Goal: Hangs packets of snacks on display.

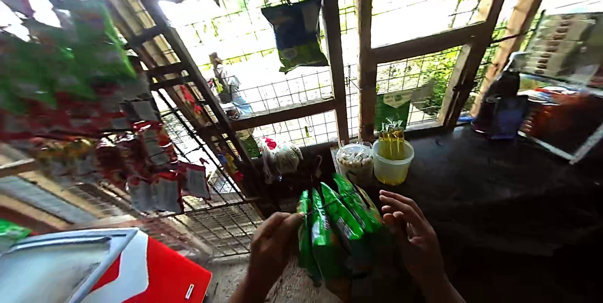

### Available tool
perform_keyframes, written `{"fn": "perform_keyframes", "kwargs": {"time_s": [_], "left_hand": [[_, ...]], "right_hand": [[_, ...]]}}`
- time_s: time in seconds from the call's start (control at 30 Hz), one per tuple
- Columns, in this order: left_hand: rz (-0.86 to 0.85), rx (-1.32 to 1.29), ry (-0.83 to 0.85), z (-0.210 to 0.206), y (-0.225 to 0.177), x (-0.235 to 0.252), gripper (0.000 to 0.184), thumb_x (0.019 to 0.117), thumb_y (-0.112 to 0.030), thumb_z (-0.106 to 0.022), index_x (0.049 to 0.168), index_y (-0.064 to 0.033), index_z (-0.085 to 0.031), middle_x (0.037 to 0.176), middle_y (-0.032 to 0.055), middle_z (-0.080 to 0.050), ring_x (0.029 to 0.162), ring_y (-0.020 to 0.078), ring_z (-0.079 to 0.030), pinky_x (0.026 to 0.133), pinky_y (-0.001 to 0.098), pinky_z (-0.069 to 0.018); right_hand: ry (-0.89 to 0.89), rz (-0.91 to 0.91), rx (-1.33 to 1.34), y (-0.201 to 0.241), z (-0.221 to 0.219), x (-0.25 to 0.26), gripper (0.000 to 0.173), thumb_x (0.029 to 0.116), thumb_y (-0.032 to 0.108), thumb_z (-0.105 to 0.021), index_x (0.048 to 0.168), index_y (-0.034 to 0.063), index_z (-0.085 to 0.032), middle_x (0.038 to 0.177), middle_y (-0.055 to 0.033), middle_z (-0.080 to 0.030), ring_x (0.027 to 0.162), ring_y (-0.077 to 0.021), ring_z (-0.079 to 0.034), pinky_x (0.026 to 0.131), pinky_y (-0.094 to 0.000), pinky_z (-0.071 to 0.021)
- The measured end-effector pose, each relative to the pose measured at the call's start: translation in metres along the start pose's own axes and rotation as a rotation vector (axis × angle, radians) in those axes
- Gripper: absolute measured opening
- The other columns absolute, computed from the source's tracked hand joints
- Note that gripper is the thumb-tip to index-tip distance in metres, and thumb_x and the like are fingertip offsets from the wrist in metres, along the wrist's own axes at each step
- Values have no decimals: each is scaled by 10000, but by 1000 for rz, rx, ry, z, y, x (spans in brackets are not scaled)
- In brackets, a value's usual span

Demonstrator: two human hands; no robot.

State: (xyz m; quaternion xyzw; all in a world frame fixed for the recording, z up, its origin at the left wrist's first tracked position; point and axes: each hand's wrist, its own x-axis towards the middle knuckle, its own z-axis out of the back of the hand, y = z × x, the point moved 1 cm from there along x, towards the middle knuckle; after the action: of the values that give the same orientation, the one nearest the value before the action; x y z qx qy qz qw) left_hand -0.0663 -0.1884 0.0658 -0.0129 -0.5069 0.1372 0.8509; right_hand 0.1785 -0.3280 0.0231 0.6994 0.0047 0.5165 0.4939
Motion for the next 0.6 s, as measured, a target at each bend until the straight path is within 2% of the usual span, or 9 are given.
{"fn": "perform_keyframes", "kwargs": {"time_s": [0.1,0.23,0.3,0.37,0.6], "left_hand": [[40,182,-45,27,5,18,185,1040,-203,-583,1053,-90,-729,933,66,-691,883,82,-674,818,193,-557],[17,445,-85,57,26,53,232,1021,-179,-583,1015,-23,-755,882,169,-722,787,260,-712,695,391,-582],[5,530,-85,66,39,68,218,1017,-159,-590,1038,-20,-756,914,198,-726,803,333,-720,681,480,-575],[-13,594,-93,72,52,83,206,1016,-139,-596,1079,-20,-752,943,217,-718,816,378,-713,674,529,-558],[-174,645,-166,90,113,131,168,1022,-118,-608,1094,-29,-731,922,211,-694,785,374,-687,637,504,-521]], "right_hand": [[43,-20,46,-13,6,-5,249,1051,315,-578,1182,165,-727,1277,9,-681,1088,-38,-655,845,-178,-560],[134,-64,116,-19,10,-5,212,1045,265,-577,1133,162,-740,1194,28,-720,1086,-67,-675,868,-207,-577],[166,-54,125,-18,6,-3,201,1042,253,-582,1131,158,-735,1163,27,-727,1046,-67,-687,850,-209,-585],[215,-17,119,-18,-3,3,209,1050,268,-578,1146,165,-732,1159,25,-724,1017,-55,-685,819,-194,-580],[283,67,-24,-16,-40,27,183,1051,256,-581,1134,192,-730,1125,40,-720,962,-11,-673,772,-143,-560]]}}
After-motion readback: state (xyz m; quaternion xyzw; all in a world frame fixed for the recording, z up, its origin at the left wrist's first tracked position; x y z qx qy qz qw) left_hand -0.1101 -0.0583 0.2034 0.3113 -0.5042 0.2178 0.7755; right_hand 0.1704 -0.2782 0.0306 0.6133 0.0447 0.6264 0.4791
